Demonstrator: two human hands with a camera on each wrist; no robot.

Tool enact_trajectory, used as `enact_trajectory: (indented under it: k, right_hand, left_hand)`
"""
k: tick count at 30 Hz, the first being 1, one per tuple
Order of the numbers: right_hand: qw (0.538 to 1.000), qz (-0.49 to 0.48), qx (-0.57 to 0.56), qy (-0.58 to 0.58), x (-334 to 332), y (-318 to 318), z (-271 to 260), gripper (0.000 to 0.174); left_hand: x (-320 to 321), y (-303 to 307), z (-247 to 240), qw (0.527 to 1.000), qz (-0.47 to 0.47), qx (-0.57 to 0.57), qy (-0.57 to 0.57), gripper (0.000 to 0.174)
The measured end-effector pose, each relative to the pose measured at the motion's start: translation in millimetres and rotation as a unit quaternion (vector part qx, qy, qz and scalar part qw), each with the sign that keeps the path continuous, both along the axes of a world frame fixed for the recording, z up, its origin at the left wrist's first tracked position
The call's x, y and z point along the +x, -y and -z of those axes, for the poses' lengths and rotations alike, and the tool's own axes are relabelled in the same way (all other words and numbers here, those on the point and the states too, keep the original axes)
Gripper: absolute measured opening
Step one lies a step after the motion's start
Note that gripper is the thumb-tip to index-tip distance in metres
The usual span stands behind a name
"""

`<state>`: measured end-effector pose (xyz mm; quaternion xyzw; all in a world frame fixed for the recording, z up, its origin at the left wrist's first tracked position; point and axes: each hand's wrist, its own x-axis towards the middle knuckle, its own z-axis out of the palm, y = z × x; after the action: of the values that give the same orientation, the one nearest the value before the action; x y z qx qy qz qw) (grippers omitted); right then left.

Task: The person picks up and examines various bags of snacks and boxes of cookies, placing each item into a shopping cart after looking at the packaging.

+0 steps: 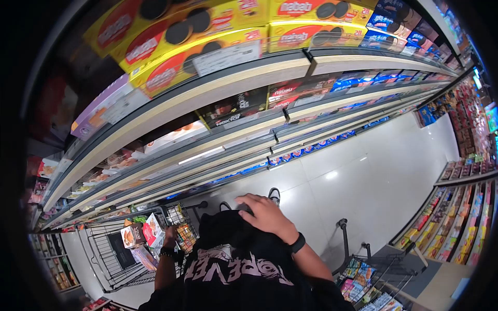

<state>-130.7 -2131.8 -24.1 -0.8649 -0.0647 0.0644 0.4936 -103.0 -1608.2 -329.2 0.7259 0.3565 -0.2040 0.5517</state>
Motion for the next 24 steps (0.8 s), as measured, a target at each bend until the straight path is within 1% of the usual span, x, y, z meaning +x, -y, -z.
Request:
enact_trajectory:
  k: [1, 2, 3, 4, 5, 6, 7, 8, 9, 10, 11, 12, 13, 14, 15, 16, 18, 20, 21, 23, 24]
  right_hand:
    - [1.000, 0.006, 0.016, 0.000, 0.0, 17.3, -1.4, 0.033]
    - [1.000, 0.001, 0.023, 0.004, 1.2, 34.7, 0.0, 0.033]
    - [1.000, 0.001, 0.012, 0.004, 1.7, 52.1, 1.7, 0.033]
    - [1.000, 0.001, 0.001, 0.001, 1.1, 67.9, 3.8, 0.033]
    - [1.000, -0.007, 0.005, -0.003, 1.7, 82.0, 6.7, 0.033]
    - [1.000, -0.012, 0.000, 0.005, 3.2, 94.7, 10.4, 0.033]
    - [1.000, -0.017, -0.005, 0.014, 4.5, 105.1, 12.6, 0.033]
    - [1.000, -0.025, -0.003, 0.007, 5.7, 113.7, 9.6, 0.032]
    - [0.999, -0.034, 0.000, 0.008, 7.3, 120.9, 8.3, 0.032]
    - [0.999, -0.051, 0.006, 0.001, 7.9, 127.7, 7.7, 0.032]
    - [0.998, -0.067, 0.012, -0.005, 8.5, 134.0, 7.8, 0.032]
    - [0.997, -0.072, 0.014, -0.005, 9.5, 139.8, 10.1, 0.032]
    - [0.996, -0.088, 0.001, 0.004, 9.7, 144.4, 13.9, 0.031]
    - [0.994, -0.104, -0.012, 0.013, 9.0, 147.2, 16.1, 0.031]
    - [0.994, -0.109, -0.010, 0.012, 8.5, 149.0, 16.1, 0.031]
    - [0.993, -0.114, -0.008, 0.003, 8.6, 149.6, 15.2, 0.031]
    - [0.992, -0.128, -0.011, 0.001, 15.1, 152.0, 13.4, 0.031]
    - [0.992, -0.127, 0.000, 0.008, 13.0, 151.3, 12.6, 0.032]
    - [0.991, -0.131, -0.002, 0.011, 11.7, 152.1, 11.2, 0.032]
    - [0.993, -0.119, 0.001, 0.024, 10.4, 154.3, 7.2, 0.032]
    - [0.993, -0.119, -0.001, 0.028, 9.2, 156.5, 5.7, 0.032]
  left_hand:
    - [-0.3, 14.5, -15.6, 1.000, -0.006, -0.012, 0.020, 0.030]
    - [-4.4, 11.3, -5.6, 1.000, -0.011, -0.005, 0.025, 0.030]
    - [-13.3, 9.8, 4.8, 0.979, 0.095, 0.040, 0.174, 0.029]
    - [-26.2, 11.6, 11.8, 0.926, 0.197, 0.083, 0.311, 0.027]
    - [-30.9, 29.9, -2.7, 0.928, 0.192, 0.089, 0.307, 0.027]
    - [-30.0, 48.2, -16.3, 0.965, 0.103, 0.047, 0.236, 0.024]
    - [-27.7, 73.3, -39.6, 0.986, 0.012, 0.004, 0.164, 0.022]
    - [-30.0, 102.5, -65.7, 0.988, -0.017, 0.072, 0.136, 0.022]
    - [-29.8, 106.7, -63.2, 0.987, -0.025, 0.076, 0.136, 0.022]
    - [-26.0, 102.1, -48.6, 0.989, 0.012, 0.056, 0.135, 0.028]
    - [-24.1, 109.4, -51.7, 0.989, 0.050, 0.037, 0.133, 0.035]
    - [-15.6, 111.2, -57.1, 0.982, 0.137, 0.102, 0.082, 0.039]
    - [-5.8, 150.6, -76.4, 0.974, 0.089, 0.159, 0.133, 0.039]
    - [17.6, 200.5, -126.3, 0.950, 0.168, 0.125, 0.233, 0.042]
    - [34.6, 257.3, -188.2, 0.974, 0.094, 0.025, 0.204, 0.046]
    - [52.7, 286.3, -223.4, 0.870, 0.252, 0.198, 0.374, 0.050]
    - [86.4, 353.6, -301.9, 0.775, 0.259, 0.245, 0.522, 0.054]
    - [108.1, 398.2, -356.0, 0.695, 0.235, 0.313, 0.602, 0.058]
    - [114.9, 415.0, -372.7, 0.695, 0.230, 0.316, 0.603, 0.058]
    - [129.6, 437.7, -395.1, 0.630, 0.215, 0.402, 0.628, 0.061]
    - [137.7, 441.0, -398.8, 0.628, 0.213, 0.401, 0.631, 0.061]
